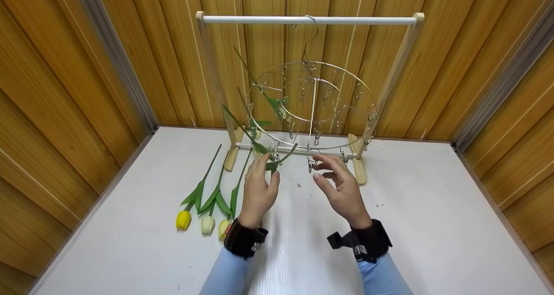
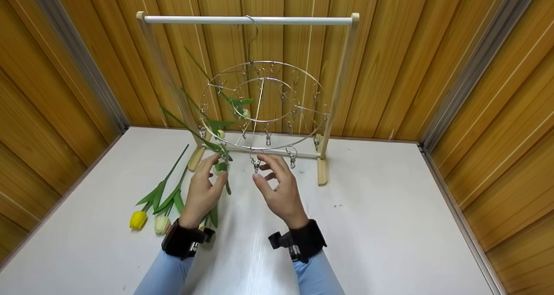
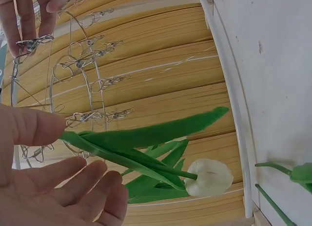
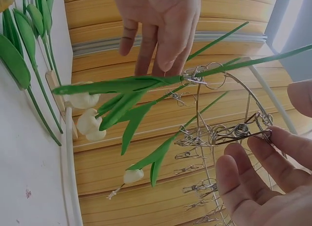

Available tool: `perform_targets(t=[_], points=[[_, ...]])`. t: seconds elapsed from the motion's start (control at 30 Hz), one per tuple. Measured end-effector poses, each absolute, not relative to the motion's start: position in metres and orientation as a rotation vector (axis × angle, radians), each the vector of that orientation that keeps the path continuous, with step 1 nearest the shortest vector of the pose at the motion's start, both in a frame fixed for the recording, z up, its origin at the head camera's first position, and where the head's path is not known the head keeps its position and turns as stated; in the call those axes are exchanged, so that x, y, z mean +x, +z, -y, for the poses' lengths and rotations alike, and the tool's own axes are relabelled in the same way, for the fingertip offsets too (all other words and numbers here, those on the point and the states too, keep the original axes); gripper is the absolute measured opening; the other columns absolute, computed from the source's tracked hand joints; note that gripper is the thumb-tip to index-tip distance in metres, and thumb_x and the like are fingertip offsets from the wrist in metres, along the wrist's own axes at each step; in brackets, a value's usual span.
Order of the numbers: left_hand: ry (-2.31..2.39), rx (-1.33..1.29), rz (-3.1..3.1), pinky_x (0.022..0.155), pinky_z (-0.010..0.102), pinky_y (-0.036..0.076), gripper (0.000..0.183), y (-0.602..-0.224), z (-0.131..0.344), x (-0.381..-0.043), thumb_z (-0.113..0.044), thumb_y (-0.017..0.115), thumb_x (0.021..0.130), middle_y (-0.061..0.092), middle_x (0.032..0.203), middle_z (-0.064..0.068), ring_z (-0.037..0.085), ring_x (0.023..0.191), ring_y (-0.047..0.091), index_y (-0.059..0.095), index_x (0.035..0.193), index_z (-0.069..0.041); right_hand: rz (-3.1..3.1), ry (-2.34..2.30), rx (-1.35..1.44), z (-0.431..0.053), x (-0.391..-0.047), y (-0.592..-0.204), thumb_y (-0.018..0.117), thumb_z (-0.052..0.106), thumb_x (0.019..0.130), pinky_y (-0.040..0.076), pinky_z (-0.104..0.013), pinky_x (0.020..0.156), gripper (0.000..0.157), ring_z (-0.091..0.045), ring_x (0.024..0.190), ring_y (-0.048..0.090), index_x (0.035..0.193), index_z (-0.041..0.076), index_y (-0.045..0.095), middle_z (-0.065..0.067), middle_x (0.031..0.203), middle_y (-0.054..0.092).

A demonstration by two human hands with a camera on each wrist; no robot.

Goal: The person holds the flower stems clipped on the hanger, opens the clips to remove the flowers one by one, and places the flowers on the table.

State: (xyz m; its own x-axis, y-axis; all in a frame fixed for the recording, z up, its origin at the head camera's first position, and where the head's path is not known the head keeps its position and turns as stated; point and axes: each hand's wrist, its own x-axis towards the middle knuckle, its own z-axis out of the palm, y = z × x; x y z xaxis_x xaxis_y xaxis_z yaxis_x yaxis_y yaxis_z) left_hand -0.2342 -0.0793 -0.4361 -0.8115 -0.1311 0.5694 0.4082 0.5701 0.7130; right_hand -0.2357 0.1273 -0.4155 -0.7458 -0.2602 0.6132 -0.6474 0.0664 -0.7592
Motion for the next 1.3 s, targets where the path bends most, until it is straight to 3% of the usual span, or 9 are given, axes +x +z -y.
perform_targets(t=[0.23, 0.77, 1.03, 1.3], points=[[-1.245, -0.326, 2.223, 0.099, 0.054, 0.049, 0.031, -0.436, 0.080, -0.235, -0.001, 0.067, 0.091, 0.070, 0.118, 0.018, 0.035, 0.115, 0.065, 0.068, 0.122, 0.003, 2.010, 1.736, 0.915, -0.127, -0.236, -0.415, 0.060, -0.010, 0.097, 0.049, -0.022, 0.095, 0.042, -0.035, 0.116, 0.059, 0.138, -0.013, 0.054, -0.030, 0.135, 0.054], [-1.357, -0.405, 2.284, 0.079, 0.045, 0.057, 0.015, -0.421, 0.075, -0.219, -0.009, 0.067, 0.099, 0.070, 0.101, 0.009, 0.023, 0.093, 0.069, 0.072, 0.112, -0.004, 2.018, 1.735, 0.860, -0.131, -0.238, -0.414, 0.061, -0.010, 0.097, 0.051, -0.023, 0.095, 0.041, -0.025, 0.115, 0.061, 0.138, -0.012, 0.055, -0.025, 0.133, 0.056], [-1.359, -0.451, 2.254, 0.069, 0.028, 0.054, 0.016, -0.417, 0.070, -0.213, -0.013, 0.066, 0.101, 0.072, 0.098, 0.006, 0.017, 0.083, 0.068, 0.074, 0.110, -0.003, 2.007, 1.736, 0.783, -0.132, -0.238, -0.413, 0.062, -0.009, 0.097, 0.052, -0.021, 0.092, 0.039, -0.024, 0.112, 0.062, 0.134, -0.014, 0.056, -0.024, 0.131, 0.055], [-1.318, -0.484, 2.225, 0.065, 0.025, 0.052, 0.014, -0.416, 0.064, -0.212, -0.009, 0.066, 0.101, 0.072, 0.094, 0.006, 0.016, 0.079, 0.065, 0.074, 0.107, -0.001, 1.968, 1.690, 0.700, -0.131, -0.235, -0.410, 0.063, -0.011, 0.094, 0.053, -0.021, 0.088, 0.032, -0.019, 0.105, 0.062, 0.126, -0.013, 0.062, -0.021, 0.126, 0.054]])
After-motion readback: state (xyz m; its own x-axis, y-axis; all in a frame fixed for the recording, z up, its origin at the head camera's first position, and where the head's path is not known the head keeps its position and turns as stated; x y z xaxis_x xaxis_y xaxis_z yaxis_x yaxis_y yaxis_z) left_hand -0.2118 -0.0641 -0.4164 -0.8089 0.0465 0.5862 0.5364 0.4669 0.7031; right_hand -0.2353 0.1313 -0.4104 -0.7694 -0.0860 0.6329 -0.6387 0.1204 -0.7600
